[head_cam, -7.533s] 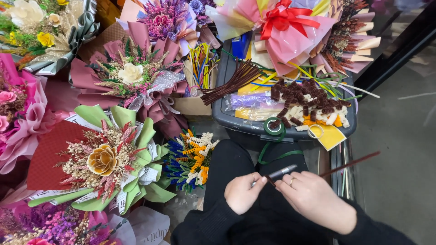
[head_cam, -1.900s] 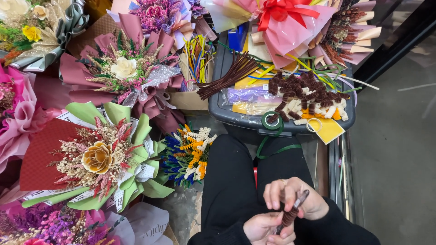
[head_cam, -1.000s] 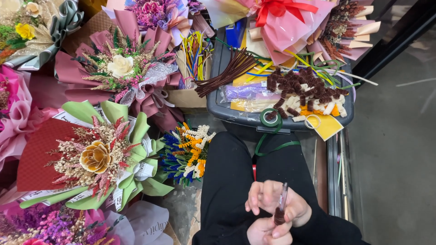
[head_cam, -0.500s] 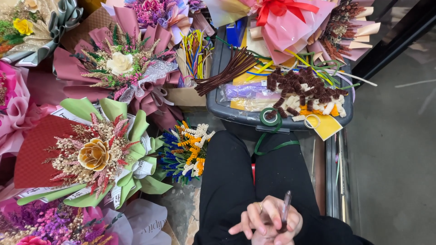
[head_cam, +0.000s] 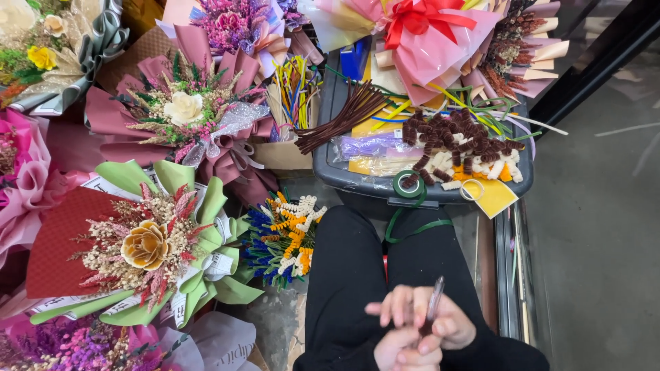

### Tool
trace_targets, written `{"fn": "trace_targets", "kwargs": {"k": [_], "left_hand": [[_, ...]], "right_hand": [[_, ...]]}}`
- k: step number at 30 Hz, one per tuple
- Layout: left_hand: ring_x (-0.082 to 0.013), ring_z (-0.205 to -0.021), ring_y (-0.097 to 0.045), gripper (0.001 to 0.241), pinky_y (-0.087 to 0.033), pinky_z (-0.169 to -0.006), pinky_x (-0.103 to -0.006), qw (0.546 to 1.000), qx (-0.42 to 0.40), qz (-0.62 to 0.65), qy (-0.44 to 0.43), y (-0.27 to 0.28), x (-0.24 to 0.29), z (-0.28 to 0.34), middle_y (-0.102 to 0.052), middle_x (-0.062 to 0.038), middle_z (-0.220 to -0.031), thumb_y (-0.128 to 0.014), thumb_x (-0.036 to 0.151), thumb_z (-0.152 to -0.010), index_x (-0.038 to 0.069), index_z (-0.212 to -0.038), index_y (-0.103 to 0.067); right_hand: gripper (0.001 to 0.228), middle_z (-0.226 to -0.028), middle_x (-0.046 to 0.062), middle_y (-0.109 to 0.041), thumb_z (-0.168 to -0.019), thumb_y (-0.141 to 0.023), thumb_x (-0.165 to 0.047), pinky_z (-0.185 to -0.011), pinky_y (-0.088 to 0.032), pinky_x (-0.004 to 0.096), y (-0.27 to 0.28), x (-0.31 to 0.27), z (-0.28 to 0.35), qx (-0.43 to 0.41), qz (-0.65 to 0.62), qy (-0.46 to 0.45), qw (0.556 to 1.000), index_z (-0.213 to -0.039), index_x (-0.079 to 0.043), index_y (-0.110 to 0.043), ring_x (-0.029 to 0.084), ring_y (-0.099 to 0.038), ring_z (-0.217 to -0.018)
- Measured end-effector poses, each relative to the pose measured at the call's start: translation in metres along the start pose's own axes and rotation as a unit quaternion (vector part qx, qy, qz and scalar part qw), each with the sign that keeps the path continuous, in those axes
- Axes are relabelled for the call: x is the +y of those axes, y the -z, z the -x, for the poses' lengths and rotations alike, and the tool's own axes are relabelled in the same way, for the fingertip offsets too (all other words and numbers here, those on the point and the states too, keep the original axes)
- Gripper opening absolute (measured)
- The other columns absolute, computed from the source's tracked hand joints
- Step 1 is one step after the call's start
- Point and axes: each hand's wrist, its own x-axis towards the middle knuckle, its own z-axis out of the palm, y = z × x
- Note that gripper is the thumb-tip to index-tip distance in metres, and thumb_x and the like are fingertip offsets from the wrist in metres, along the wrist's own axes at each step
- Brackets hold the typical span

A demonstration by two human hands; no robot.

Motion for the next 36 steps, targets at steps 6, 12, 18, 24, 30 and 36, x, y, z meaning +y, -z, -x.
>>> {"fn": "trace_targets", "kwargs": {"k": [6,12,18,24,30,36], "left_hand": [[-0.0094,-0.046,-0.037,0.039,-0.030,-0.046,-0.0215,0.943,0.145,-0.261,-0.144,-0.101,0.037,-0.045,-0.047,-0.004,-0.064,-0.037,0.030,-0.117,0.000,-0.101,-0.057],[-0.0113,-0.051,-0.043,0.052,-0.035,-0.051,-0.0230,0.871,0.221,-0.389,-0.201,-0.095,0.056,-0.049,-0.054,-0.007,-0.070,-0.028,0.040,-0.115,-0.003,-0.108,-0.057],[-0.0093,-0.051,-0.042,0.054,-0.034,-0.048,-0.0207,0.845,0.264,-0.414,-0.213,-0.079,0.069,-0.049,-0.053,-0.006,-0.068,-0.023,0.047,-0.113,0.003,-0.104,-0.053],[-0.0071,-0.044,-0.039,0.061,-0.032,-0.045,-0.0193,0.823,0.276,-0.473,-0.151,-0.057,0.087,-0.040,-0.050,-0.003,-0.062,-0.027,0.050,-0.112,-0.001,-0.101,-0.060],[-0.0082,-0.041,-0.041,0.050,-0.034,-0.041,-0.0214,0.841,0.309,-0.435,-0.095,0.047,0.138,-0.012,-0.052,-0.003,-0.063,-0.034,0.040,-0.117,-0.001,-0.102,-0.059],[-0.0138,-0.053,-0.045,0.025,-0.034,-0.051,-0.0267,0.905,0.305,-0.273,-0.117,0.088,0.174,-0.001,-0.050,-0.007,-0.071,-0.042,0.020,-0.113,0.000,-0.108,-0.056]], "right_hand": [[0.043,-0.116,0.021,-0.072,-0.081,-0.078,-0.016,-0.099,-0.048,0.043,0.029,-0.049,0.024,0.265,0.249,-0.141,0.921,-0.117,0.005,-0.066,0.030,-0.067,-0.108],[0.068,-0.126,0.021,-0.071,-0.073,-0.085,-0.013,-0.092,-0.050,0.039,0.031,-0.044,0.006,0.283,0.275,-0.208,0.895,-0.133,0.005,-0.060,0.028,-0.066,-0.106],[0.041,-0.110,0.013,-0.078,-0.075,-0.074,0.009,-0.089,-0.056,0.035,0.037,-0.036,-0.010,0.340,0.381,-0.243,0.825,-0.115,0.002,-0.074,0.022,-0.073,-0.096],[0.032,-0.104,0.017,-0.079,-0.079,-0.069,0.012,-0.084,-0.054,0.036,0.073,-0.066,-0.011,0.402,0.373,-0.217,0.808,-0.109,0.006,-0.077,0.024,-0.072,-0.091],[0.015,-0.085,0.010,-0.072,-0.084,-0.078,-0.005,-0.069,-0.052,0.029,0.201,-0.154,-0.059,0.359,0.554,-0.216,0.720,-0.095,0.002,-0.071,0.017,-0.066,-0.074],[0.054,-0.098,0.012,-0.073,-0.079,-0.082,-0.032,-0.076,-0.054,0.036,0.291,-0.204,-0.106,0.356,0.783,-0.322,0.395,-0.119,0.000,-0.068,0.028,-0.069,-0.084]]}}
